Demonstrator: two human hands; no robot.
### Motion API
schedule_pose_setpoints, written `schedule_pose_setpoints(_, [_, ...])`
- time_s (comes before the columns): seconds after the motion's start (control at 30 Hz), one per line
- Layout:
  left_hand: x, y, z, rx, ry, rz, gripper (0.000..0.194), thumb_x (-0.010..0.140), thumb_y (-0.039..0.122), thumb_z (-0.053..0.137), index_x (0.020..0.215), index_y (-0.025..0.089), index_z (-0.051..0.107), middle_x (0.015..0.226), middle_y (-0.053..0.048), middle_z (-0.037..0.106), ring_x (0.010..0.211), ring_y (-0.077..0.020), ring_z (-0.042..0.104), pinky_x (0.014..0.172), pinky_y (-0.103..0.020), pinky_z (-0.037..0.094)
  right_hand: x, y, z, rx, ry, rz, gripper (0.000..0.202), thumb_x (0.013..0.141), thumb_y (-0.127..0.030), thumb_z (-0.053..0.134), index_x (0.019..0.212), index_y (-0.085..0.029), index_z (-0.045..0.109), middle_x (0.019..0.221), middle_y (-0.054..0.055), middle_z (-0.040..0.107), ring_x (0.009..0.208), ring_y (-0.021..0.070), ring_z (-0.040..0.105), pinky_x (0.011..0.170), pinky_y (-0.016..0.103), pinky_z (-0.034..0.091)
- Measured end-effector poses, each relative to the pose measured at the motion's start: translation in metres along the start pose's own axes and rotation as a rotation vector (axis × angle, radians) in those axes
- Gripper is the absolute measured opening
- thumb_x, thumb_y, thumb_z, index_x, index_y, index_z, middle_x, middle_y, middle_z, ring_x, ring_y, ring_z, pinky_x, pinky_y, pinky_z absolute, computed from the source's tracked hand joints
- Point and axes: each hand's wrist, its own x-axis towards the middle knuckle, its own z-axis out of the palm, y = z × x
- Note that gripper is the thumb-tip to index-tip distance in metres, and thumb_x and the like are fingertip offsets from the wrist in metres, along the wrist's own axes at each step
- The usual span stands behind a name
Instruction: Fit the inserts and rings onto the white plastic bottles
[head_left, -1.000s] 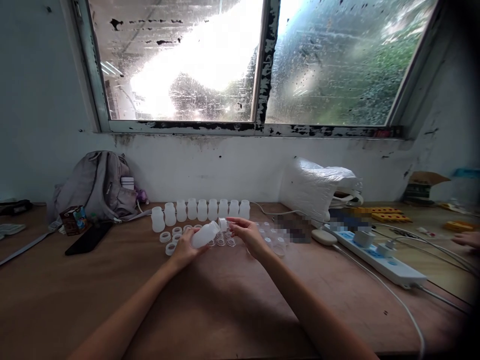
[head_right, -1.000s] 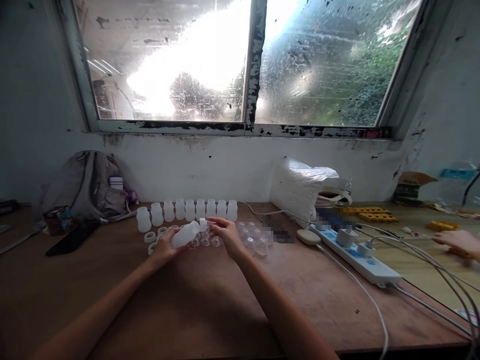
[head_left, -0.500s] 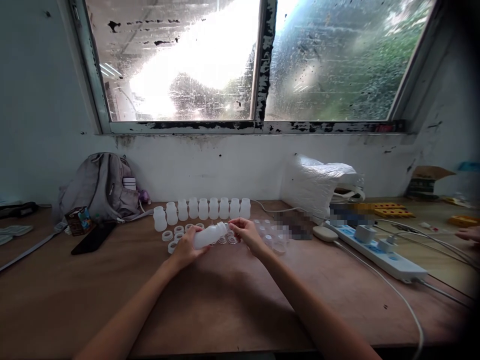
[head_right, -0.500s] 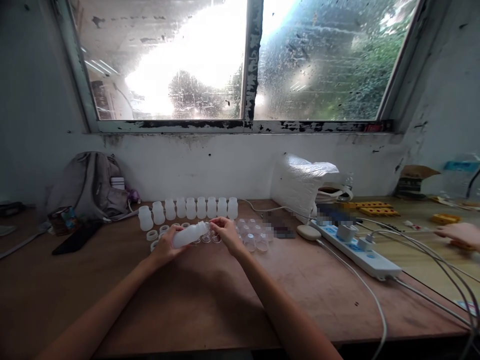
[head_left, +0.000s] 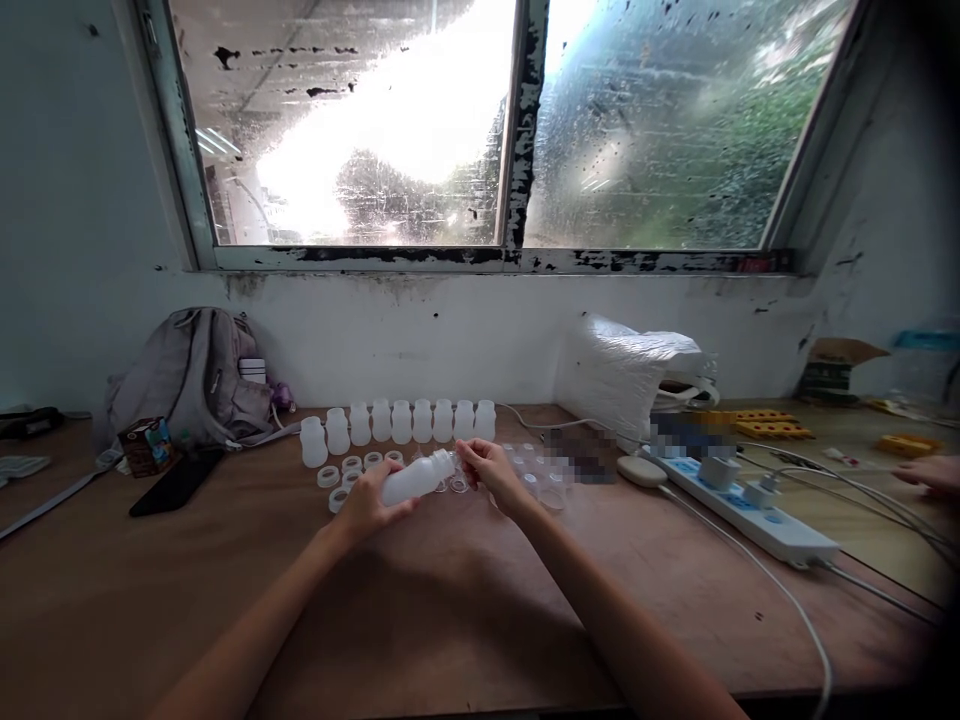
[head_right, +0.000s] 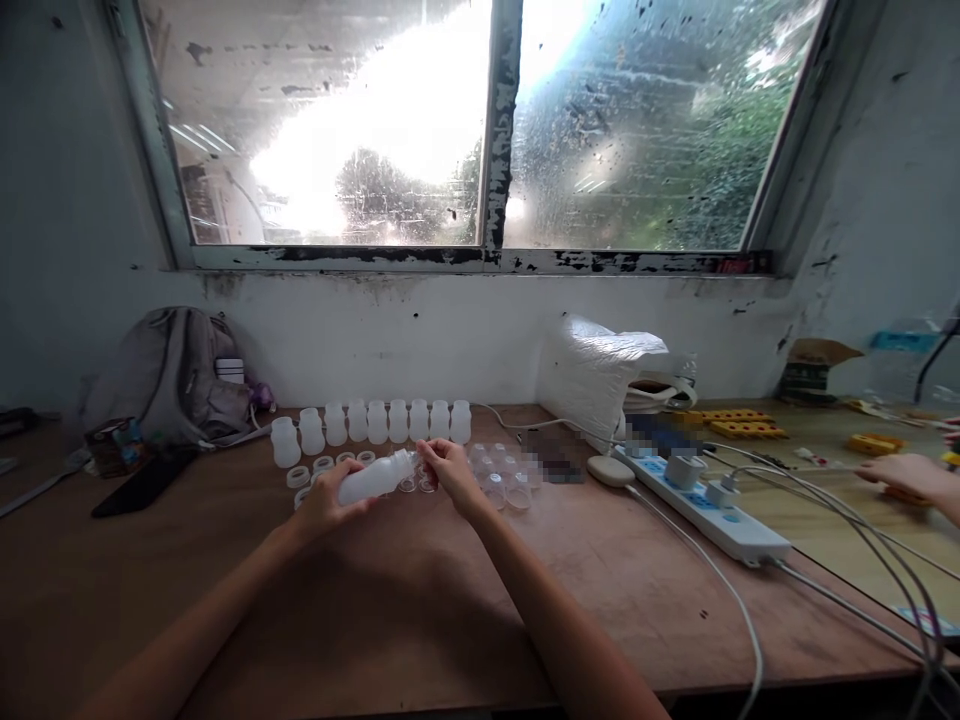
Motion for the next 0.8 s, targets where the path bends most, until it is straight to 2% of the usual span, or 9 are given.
schedule_pose_setpoints(0.1, [-0.001,0.007,0.000,-0.001,0.001,-0.015,0.030,0.065,0.040,0.055,0.085,0.018,0.048,0.075,0.000,0.054,0.063,-0.0135,0.051,0.056,-0.023,0.039,-0.001,-0.002,-0.001,0.035,-0.022,0.002,0.032,0.069,-0.047,0.053,0.066,-0.016,0.048,0.047,-0.006,0.042,0.033,0.0039,0.036,0.030,0.017,0.027])
schedule_pose_setpoints(0.3, [0.000,0.011,-0.003,-0.086,0.017,-0.088,0.029,0.065,0.041,0.055,0.083,0.018,0.051,0.073,0.001,0.054,0.063,-0.0134,0.051,0.055,-0.022,0.038,-0.005,-0.009,0.000,0.108,-0.087,0.081,0.032,0.066,-0.046,0.058,0.073,-0.015,0.053,0.058,-0.002,0.049,0.040,0.0057,0.044,0.036,0.019,0.035])
schedule_pose_setpoints(0.4, [0.001,0.012,-0.003,-0.245,-0.037,-0.172,0.027,0.069,0.043,0.050,0.077,0.017,0.053,0.067,0.001,0.052,0.058,-0.0121,0.050,0.051,-0.020,0.038,-0.004,-0.008,-0.002,0.148,-0.103,0.073,0.030,0.065,-0.043,0.059,0.071,-0.014,0.054,0.057,-0.002,0.049,0.041,0.0052,0.043,0.040,0.020,0.037])
schedule_pose_setpoints(0.53, [0.001,0.014,0.001,-0.432,-0.127,-0.278,0.033,0.073,0.047,0.043,0.074,0.015,0.053,0.060,0.002,0.047,0.046,-0.0093,0.046,0.037,-0.018,0.035,-0.002,-0.009,-0.004,0.153,-0.105,0.028,0.028,0.065,-0.041,0.061,0.071,-0.014,0.054,0.056,-0.003,0.049,0.043,0.0061,0.044,0.041,0.020,0.037])
schedule_pose_setpoints(0.67, [0.002,0.015,0.000,-0.429,-0.132,-0.299,0.034,0.069,0.048,0.048,0.074,0.015,0.055,0.061,0.002,0.047,0.049,-0.0104,0.047,0.035,-0.018,0.037,-0.004,-0.014,-0.003,0.130,-0.109,0.005,0.027,0.064,-0.040,0.061,0.074,-0.015,0.055,0.056,-0.003,0.048,0.044,0.0066,0.044,0.040,0.020,0.036])
schedule_pose_setpoints(0.8, [0.002,0.014,-0.002,-0.416,-0.120,-0.300,0.035,0.069,0.049,0.047,0.077,0.015,0.056,0.064,0.001,0.050,0.053,-0.0117,0.049,0.036,-0.018,0.038,-0.006,-0.020,-0.002,0.145,-0.139,0.041,0.029,0.064,-0.041,0.061,0.078,-0.016,0.056,0.060,-0.003,0.049,0.046,0.0069,0.045,0.041,0.021,0.038])
